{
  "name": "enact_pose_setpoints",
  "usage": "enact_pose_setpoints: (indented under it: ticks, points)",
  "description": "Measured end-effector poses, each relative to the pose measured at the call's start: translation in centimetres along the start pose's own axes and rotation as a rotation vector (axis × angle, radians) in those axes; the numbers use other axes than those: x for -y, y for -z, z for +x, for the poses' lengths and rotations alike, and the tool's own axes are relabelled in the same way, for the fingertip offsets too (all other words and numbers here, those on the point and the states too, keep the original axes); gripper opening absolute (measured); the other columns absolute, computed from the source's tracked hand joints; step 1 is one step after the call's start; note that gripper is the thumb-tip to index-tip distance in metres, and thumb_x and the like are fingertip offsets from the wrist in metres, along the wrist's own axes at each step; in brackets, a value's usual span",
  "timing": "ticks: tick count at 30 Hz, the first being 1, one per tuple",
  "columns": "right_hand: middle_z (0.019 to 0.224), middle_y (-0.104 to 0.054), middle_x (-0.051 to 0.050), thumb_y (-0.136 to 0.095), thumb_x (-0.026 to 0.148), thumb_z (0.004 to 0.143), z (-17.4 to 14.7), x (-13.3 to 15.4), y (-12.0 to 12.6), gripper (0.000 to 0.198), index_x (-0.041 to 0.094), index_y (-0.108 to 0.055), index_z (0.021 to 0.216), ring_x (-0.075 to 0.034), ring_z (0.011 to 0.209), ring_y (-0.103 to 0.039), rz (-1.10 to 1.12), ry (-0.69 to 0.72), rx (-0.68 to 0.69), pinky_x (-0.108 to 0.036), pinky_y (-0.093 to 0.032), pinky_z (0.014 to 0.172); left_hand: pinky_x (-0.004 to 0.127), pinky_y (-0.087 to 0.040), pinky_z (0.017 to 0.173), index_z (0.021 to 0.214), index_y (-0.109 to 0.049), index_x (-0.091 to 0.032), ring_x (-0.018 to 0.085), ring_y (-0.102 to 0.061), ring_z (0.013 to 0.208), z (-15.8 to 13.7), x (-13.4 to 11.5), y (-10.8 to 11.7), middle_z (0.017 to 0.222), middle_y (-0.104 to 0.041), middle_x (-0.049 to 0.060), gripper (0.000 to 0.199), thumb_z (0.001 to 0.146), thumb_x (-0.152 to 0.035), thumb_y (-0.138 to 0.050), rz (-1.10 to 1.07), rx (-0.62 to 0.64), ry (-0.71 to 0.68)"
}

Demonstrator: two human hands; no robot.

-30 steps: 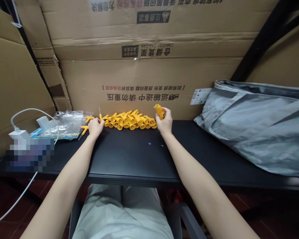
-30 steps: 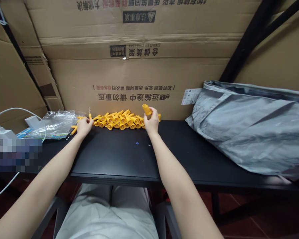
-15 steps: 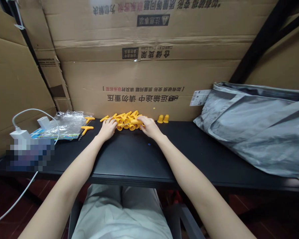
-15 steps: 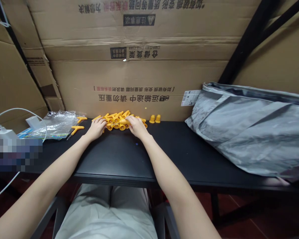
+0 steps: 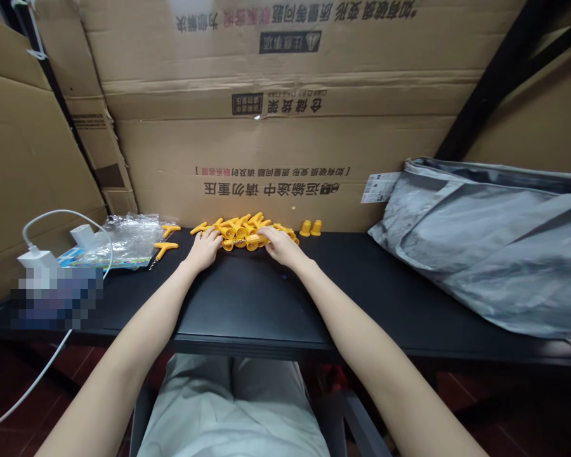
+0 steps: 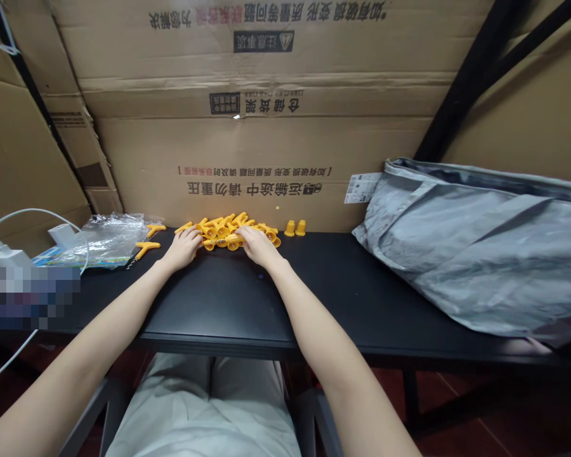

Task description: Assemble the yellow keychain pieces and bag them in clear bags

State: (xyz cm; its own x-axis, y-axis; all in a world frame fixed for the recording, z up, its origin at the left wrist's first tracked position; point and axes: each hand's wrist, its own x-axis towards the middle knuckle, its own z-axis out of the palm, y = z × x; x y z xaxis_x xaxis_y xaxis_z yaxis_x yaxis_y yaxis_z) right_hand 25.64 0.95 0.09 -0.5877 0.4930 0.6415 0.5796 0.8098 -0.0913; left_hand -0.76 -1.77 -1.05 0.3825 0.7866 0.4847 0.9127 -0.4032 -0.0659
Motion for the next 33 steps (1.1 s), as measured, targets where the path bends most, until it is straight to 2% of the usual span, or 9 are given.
enact_pose_setpoints:
  ticks: [12, 17, 20, 23, 28, 30, 33]
  points:
    - [0.116, -0.062, -0.015, -0.043, 0.002, 0.077, 0.0, 0.2, 0.2, 0.044, 0.015, -0.058, 0.115, -0.026, 0.113, -0.057, 0.023, 0.031, -0.014, -0.046, -0.047, 0.093, 0.048, -0.036, 0.104, 0.102, -0.061, -0.019, 0.028, -0.043, 0.131, 0.0, 0.0, -0.2, 0.129, -0.058, 0.013, 0.024, 0.092, -0.022, -0.04, 0.028, -0.054, -0.042]
    - [0.119, -0.062, -0.013, -0.045, 0.002, 0.079, 0.3, 1.2, 0.1, 0.045, 0.018, -0.058, 0.119, -0.025, 0.114, -0.057, 0.014, 0.042, 0.024, -0.045, -0.046, 0.095, 0.05, -0.039, 0.102, 0.107, -0.059, -0.018, 0.029, -0.039, 0.134, 0.1, -0.9, 0.3, 0.14, -0.048, 0.014, 0.026, 0.093, -0.021, -0.037, -0.022, -0.082, -0.026]
    - [0.122, -0.06, -0.014, -0.046, 0.005, 0.082, 0.4, 1.6, 0.1, 0.043, 0.018, -0.057, 0.121, -0.026, 0.114, -0.057, 0.018, 0.041, 0.021, -0.046, -0.046, 0.096, 0.045, -0.049, 0.092, 0.107, -0.055, -0.018, 0.027, -0.051, 0.123, 0.2, -1.4, 0.7, 0.148, -0.038, 0.015, 0.025, 0.093, -0.021, -0.035, -0.107, -0.081, -0.025]
    - [0.123, -0.059, -0.015, -0.046, 0.006, 0.084, 0.4, 1.6, 0.0, 0.042, 0.017, -0.056, 0.123, -0.026, 0.114, -0.057, 0.033, 0.039, 0.013, -0.048, -0.045, 0.097, 0.038, -0.053, 0.084, 0.106, -0.052, -0.017, 0.022, -0.061, 0.108, 0.2, -1.4, 0.8, 0.146, -0.039, 0.016, 0.023, 0.094, -0.019, -0.033, -0.207, -0.097, -0.05]
    - [0.121, -0.059, -0.016, -0.048, 0.006, 0.084, 0.3, 1.1, -0.4, 0.042, 0.016, -0.056, 0.124, -0.027, 0.112, -0.058, 0.063, 0.05, 0.018, -0.047, -0.047, 0.095, 0.04, -0.048, 0.096, 0.105, -0.05, -0.017, 0.023, -0.057, 0.117, 0.3, -0.8, 0.6, 0.128, -0.053, 0.015, 0.016, 0.092, -0.02, -0.042, -0.295, -0.196, -0.147]
    - [0.118, -0.061, -0.016, -0.05, 0.008, 0.085, 0.2, 1.0, -0.6, 0.04, 0.016, -0.056, 0.124, -0.027, 0.11, -0.059, 0.083, 0.055, 0.024, -0.047, -0.048, 0.093, 0.041, -0.048, 0.097, 0.107, -0.05, -0.018, 0.023, -0.054, 0.12, 0.3, -0.6, 0.6, 0.13, -0.052, 0.014, 0.018, 0.089, -0.02, -0.048, -0.302, -0.202, -0.153]
    - [0.115, -0.063, -0.015, -0.054, 0.013, 0.086, 0.1, 1.0, -0.9, 0.038, 0.016, -0.056, 0.124, -0.027, 0.108, -0.06, 0.113, 0.052, 0.041, -0.047, -0.048, 0.093, 0.041, -0.049, 0.096, 0.111, -0.05, -0.018, 0.024, -0.053, 0.123, 0.1, -0.7, 0.6, 0.144, -0.039, 0.016, 0.025, 0.086, -0.016, -0.048, -0.295, -0.211, -0.086]
